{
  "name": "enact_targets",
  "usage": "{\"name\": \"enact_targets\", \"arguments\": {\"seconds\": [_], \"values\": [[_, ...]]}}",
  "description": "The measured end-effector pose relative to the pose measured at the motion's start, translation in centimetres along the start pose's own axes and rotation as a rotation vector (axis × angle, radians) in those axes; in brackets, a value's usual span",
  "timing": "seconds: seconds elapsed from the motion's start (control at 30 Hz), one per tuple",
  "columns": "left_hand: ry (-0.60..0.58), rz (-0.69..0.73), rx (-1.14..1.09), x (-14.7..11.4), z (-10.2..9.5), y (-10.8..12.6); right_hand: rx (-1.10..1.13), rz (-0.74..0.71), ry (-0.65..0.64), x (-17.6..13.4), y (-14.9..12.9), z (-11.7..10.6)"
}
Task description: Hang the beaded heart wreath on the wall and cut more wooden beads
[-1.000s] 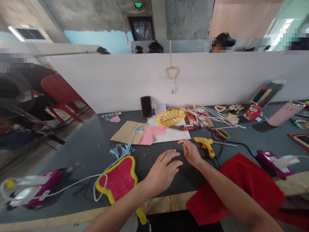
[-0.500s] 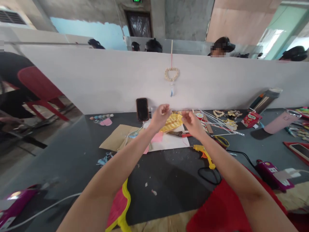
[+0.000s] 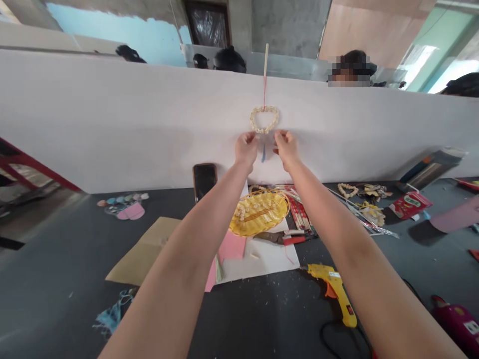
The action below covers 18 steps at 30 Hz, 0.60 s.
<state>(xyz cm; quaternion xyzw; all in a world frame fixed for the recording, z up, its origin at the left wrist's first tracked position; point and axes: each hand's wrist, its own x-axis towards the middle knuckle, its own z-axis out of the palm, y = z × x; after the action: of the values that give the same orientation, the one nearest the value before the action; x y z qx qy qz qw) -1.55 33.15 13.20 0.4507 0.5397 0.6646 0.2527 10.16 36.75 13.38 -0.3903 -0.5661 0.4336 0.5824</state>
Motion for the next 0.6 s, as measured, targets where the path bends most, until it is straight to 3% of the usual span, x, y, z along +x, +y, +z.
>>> {"name": "enact_targets", "arguments": {"seconds": [0.27,0.6], "values": [[0.042,0.038,-0.075,1.0,0.2,0.4,0.052,-0.044,0.037,1.0,0.0,2.0],[0.079,0.016,-0.082,1.9,0.4,0.9,-0.01,-0.163,0.023,2.8,1.5,1.8]]}}
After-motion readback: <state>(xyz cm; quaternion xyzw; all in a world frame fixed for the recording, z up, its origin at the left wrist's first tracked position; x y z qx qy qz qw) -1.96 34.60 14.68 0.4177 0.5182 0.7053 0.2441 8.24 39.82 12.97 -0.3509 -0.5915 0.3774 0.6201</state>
